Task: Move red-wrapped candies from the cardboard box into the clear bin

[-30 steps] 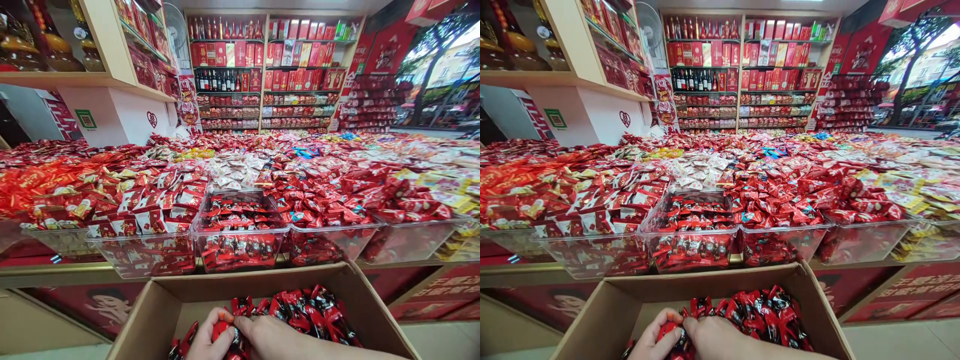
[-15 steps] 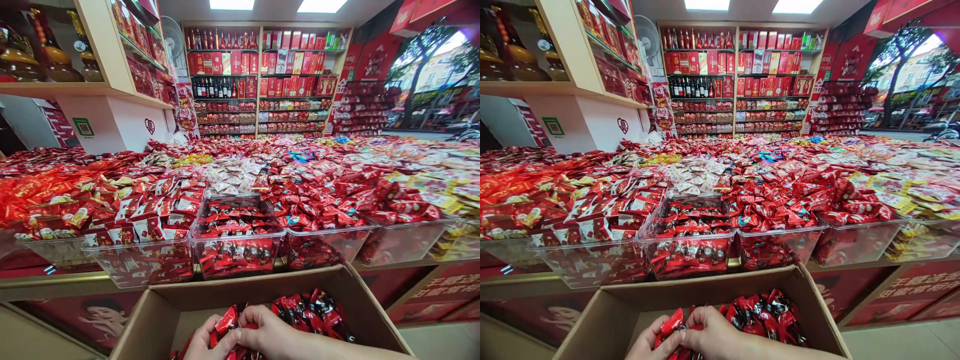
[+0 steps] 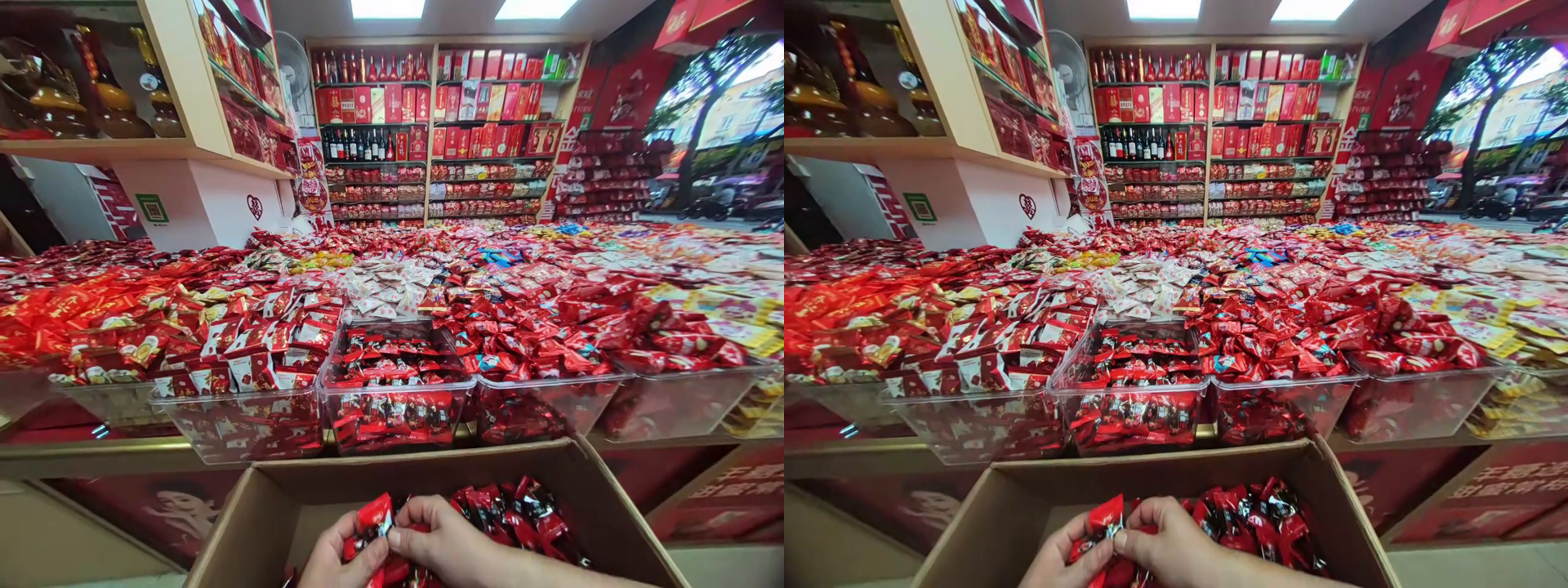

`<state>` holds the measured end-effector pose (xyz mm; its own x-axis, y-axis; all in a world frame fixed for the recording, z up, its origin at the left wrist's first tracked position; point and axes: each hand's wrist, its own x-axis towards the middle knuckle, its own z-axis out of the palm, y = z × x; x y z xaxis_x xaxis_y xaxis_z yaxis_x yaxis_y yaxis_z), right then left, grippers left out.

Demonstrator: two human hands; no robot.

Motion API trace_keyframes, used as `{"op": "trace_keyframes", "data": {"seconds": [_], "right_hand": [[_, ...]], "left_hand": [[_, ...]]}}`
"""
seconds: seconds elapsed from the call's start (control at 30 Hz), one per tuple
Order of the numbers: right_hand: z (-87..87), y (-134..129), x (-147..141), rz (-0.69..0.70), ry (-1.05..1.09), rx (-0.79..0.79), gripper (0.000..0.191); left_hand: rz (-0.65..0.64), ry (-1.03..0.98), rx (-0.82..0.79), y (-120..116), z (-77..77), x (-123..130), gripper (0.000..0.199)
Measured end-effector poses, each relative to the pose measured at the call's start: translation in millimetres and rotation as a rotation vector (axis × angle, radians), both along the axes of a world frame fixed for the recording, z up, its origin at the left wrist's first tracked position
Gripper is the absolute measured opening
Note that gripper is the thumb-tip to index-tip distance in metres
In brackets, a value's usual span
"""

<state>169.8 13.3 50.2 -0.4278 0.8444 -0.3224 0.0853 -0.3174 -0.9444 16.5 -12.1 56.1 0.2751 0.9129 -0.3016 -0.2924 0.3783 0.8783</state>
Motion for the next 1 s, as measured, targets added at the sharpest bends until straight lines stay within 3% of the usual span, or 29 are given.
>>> {"op": "trace_keyframes", "data": {"seconds": [0.1, 0.27, 0.37, 0.5, 0.6, 0.8, 1.0], "right_hand": [[14.1, 4.2, 6.8, -0.018, -0.025, 0.069, 0.030], [20.4, 11.6, 12.3, 0.018, 0.059, 0.071, 0.031], [17.5, 8.4, 11.4, 0.005, 0.077, -0.008, 0.024], [15.2, 2.7, 8.8, -0.086, 0.153, -0.152, 0.023], [13.9, 1.7, 7.1, -0.103, 0.170, -0.185, 0.024], [17.9, 2.7, 6.5, -0.007, 0.112, -0.114, 0.023], [19.8, 4.2, 8.6, 0.048, -0.048, 0.103, 0.019]], "left_hand": [[0.060, 0.033, -0.015, -2.6, 10.1, -0.6, 0.027], [-0.015, 0.193, 0.064, -2.0, 12.9, 0.6, 0.027], [-0.062, 0.309, 0.158, -2.8, 8.5, 1.3, 0.029], [-0.064, 0.382, 0.163, -4.8, 2.3, 0.7, 0.020], [-0.050, 0.343, 0.121, -4.5, 0.8, -0.5, 0.017], [-0.109, 0.149, 0.077, -1.0, 1.1, -3.2, 0.023], [-0.082, 0.076, 0.016, -5.4, 4.4, -0.8, 0.012]]}}
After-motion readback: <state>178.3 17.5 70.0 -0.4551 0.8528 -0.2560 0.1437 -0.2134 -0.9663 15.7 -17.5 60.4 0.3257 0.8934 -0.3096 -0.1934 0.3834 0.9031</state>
